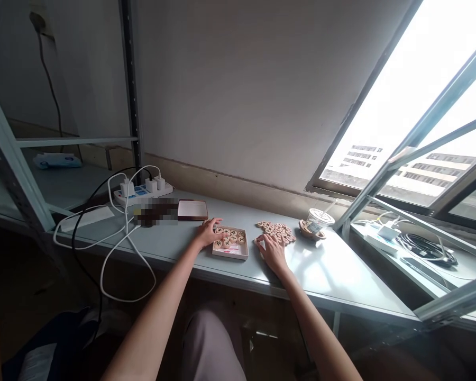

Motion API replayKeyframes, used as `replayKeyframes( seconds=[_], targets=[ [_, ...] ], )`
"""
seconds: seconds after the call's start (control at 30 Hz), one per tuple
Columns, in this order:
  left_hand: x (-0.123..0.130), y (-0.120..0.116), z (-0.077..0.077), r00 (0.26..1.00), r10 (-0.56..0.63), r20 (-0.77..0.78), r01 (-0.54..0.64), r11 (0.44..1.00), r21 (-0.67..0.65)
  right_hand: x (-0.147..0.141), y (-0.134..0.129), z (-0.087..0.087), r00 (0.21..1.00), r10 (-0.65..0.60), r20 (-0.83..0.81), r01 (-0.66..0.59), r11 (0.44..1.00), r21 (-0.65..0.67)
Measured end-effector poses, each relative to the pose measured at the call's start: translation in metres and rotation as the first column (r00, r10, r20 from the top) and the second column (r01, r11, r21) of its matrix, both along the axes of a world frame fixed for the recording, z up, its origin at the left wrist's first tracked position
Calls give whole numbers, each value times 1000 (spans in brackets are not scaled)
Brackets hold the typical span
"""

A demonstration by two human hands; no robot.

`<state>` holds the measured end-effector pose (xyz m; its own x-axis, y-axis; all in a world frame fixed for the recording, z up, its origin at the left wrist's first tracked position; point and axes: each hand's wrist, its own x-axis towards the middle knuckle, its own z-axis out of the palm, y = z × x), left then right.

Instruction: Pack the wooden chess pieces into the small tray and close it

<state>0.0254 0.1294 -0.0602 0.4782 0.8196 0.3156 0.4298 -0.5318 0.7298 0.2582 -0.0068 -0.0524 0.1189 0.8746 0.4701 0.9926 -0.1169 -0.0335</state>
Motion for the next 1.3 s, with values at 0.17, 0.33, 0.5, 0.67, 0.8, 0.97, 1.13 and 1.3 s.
replayKeyframes(
  seconds=[0.17, 0.33, 0.5, 0.67, 0.8, 0.97, 1.13, 1.3],
  targets=[
    [-2, -3, 4, 992, -102, -70, 100, 995, -22, -31, -7, 15, 966, 128, -224, -116, 991, 69],
    [-3, 0, 1, 985, -167, 43, 170, 984, -60, -62, 3, 19, 954, 268, -136, -269, 963, 12],
    [-9, 3, 7, 956, -266, 121, 285, 942, -176, -65, 8, 16, 972, 204, -116, -207, 978, -7],
    [-17, 4, 13, 896, -410, 174, 444, 854, -273, -66, -2, 17, 988, 145, -57, -140, 987, 84],
    [-19, 4, 13, 893, -399, 207, 444, 855, -269, -69, -7, 17, 982, 185, -21, -184, 981, 55],
    [-18, 3, 11, 900, -382, 212, 431, 853, -294, -68, -5, 15, 979, 198, -45, -196, 979, 51],
    [-17, 4, 8, 892, -385, 239, 444, 847, -294, -37, -1, 10, 996, 62, -62, -56, 994, 97],
    [-15, 2, 9, 933, -325, 154, 358, 886, -294, 22, 4, -3, 961, -270, -53, 271, 963, 0]
  ],
)
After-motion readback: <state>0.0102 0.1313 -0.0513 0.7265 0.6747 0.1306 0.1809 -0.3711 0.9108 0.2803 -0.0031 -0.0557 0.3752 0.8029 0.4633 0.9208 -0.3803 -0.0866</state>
